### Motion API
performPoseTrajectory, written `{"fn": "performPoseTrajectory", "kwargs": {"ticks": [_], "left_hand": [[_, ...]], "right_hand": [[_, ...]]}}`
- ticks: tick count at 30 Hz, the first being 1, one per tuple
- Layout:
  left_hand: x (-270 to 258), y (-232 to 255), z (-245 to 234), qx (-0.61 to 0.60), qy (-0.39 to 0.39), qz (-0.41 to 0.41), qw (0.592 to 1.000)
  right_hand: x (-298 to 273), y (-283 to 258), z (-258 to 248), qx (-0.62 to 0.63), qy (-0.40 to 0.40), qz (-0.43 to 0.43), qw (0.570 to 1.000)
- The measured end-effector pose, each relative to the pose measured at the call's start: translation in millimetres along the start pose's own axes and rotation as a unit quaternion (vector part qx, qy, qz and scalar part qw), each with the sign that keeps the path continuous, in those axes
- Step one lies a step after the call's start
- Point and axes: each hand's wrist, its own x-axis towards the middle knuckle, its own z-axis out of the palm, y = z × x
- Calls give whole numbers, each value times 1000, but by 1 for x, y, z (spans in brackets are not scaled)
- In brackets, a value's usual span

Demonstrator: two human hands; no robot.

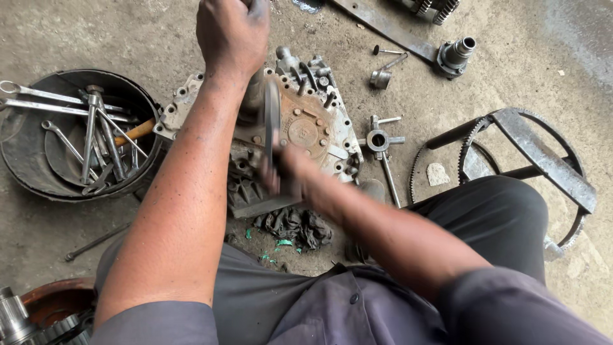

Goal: The person cleans the surfaces of a metal transmission casing using a wire brush and a metal file while seated.

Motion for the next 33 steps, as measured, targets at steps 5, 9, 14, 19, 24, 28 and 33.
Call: {"fn": "performPoseTrajectory", "kwargs": {"ticks": [5,9,14,19,24,28,33], "left_hand": [[2,3,-5,-46,-24,-24,998],[3,0,-1,-24,12,-8,1000],[1,5,-4,-15,-20,-26,999],[2,6,-6,-30,-46,-62,997],[0,7,-2,-26,-15,-14,999],[1,11,-8,-24,-7,11,1000],[1,15,-11,-14,-15,-10,1000]], "right_hand": [[-3,-30,29,22,28,-36,999],[-34,36,11,-26,-7,53,998],[15,-28,15,-35,25,-43,998],[18,-62,0,-238,158,-71,956],[-47,-99,-36,-374,92,-41,922],[-59,-136,-50,-546,154,-53,822],[-40,-127,-52,-632,177,-254,710]]}}
